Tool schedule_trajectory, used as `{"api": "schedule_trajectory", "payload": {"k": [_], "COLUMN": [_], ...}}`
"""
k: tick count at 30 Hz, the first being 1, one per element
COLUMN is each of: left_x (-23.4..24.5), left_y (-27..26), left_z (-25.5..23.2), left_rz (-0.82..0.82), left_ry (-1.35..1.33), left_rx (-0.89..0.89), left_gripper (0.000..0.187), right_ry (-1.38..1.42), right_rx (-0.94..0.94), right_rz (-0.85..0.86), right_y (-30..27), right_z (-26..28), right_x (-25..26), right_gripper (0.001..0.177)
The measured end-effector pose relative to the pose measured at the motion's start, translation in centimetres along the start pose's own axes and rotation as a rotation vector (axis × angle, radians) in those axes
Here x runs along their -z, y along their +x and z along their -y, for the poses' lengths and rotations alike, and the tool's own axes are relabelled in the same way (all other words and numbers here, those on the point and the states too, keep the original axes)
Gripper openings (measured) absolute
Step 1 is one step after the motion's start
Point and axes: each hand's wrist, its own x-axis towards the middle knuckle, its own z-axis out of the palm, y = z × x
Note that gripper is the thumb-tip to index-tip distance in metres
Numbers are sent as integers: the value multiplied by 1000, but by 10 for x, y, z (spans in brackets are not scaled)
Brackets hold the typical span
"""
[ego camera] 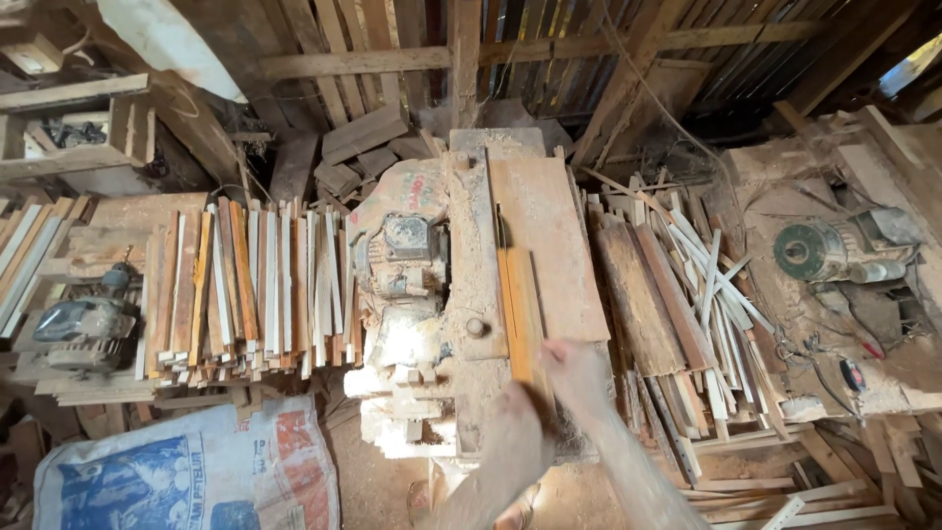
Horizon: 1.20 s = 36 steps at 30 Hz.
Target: Feeding thin wooden strips through a table saw to trim them
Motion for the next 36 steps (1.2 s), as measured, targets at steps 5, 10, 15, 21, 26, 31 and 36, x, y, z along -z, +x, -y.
{"api": "schedule_trajectory", "payload": {"k": [5,10,15,21,26,31,36], "left_x": [22,70,111,57,24,-22,-23], "left_y": [-49,-67,-34,-37,-60,-67,-59], "left_z": [1,-7,-1,2,-6,19,20], "left_rz": [246,390,-250,322,348,223,236], "left_ry": [-983,-1609,-669,-1071,-936,-461,-316], "left_rx": [703,608,76,279,436,240,216], "left_gripper": [17,28,79,41,38,96,109], "right_ry": [79,-101,34,462,149,-59,-6], "right_rx": [-17,659,22,22,-42,-28,-5], "right_rz": [98,-64,-168,-106,-70,-82,-124], "right_y": [-48,-48,-23,-25,-6,-11,9], "right_z": [-48,-41,-5,63,-9,4,-13], "right_x": [14,28,52,51,-12,-10,-20], "right_gripper": [37,71,41,48,45,50,53]}}
